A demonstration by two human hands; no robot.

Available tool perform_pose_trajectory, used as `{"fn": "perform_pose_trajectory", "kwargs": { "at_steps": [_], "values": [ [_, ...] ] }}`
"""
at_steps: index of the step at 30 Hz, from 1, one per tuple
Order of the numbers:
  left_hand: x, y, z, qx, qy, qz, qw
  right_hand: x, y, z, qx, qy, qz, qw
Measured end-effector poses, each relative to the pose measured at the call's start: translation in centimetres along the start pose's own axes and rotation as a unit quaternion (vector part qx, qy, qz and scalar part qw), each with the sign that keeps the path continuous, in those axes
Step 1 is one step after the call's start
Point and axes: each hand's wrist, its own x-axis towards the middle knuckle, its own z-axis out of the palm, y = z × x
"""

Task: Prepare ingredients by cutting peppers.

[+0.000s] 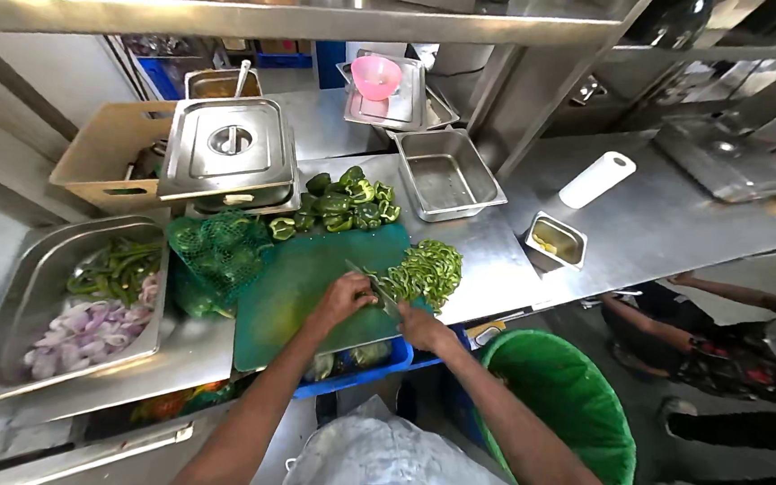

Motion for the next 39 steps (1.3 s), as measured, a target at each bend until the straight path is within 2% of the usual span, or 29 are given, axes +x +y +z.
{"fn": "perform_pose_trajectory", "kwargs": {
  "at_steps": [3, 7, 10, 13, 15, 19, 23, 28, 32, 37, 39],
  "values": [
    [-1.3, 0.1, -0.3, -0.005, -0.013, -0.017, 1.0, 0.5, 0.8, 0.1, 0.02, -0.009, -0.019, 1.0],
    [0.3, 0.3, 0.7, -0.003, -0.053, -0.016, 0.998, -0.6, 3.4, -0.2, 0.046, 0.071, 0.011, 0.996],
    [0.7, -0.1, 0.4, -0.001, -0.064, -0.032, 0.997, -1.5, 2.3, 0.0, 0.017, 0.068, 0.022, 0.997],
    [1.1, -0.3, -0.1, 0.013, -0.076, 0.001, 0.997, -1.3, 1.2, 0.7, -0.009, 0.053, 0.045, 0.998],
    [1.6, 0.0, -0.5, 0.028, -0.103, 0.02, 0.994, -2.0, 1.1, -0.3, -0.019, 0.043, 0.047, 0.998],
    [2.4, 0.7, -1.2, 0.036, -0.162, 0.008, 0.986, -4.7, 0.7, -2.9, -0.054, 0.051, 0.055, 0.996],
    [2.1, 0.0, -1.1, 0.028, -0.148, 0.027, 0.988, -0.9, 0.1, -0.1, 0.0, 0.028, 0.049, 0.998],
    [1.7, -0.2, -1.1, 0.019, -0.127, 0.024, 0.991, -4.8, -0.1, -3.8, -0.067, 0.039, 0.051, 0.996],
    [1.4, -0.4, -0.7, 0.008, -0.106, 0.027, 0.994, -1.0, -0.2, -0.2, -0.016, 0.017, 0.051, 0.998],
    [1.3, -0.1, -0.6, 0.003, -0.097, 0.02, 0.995, -4.1, 0.6, -3.6, -0.059, 0.023, 0.037, 0.997],
    [1.2, 0.0, -0.3, 0.002, -0.085, 0.016, 0.996, -3.5, 0.5, -2.6, -0.047, 0.021, 0.05, 0.997]
  ]
}}
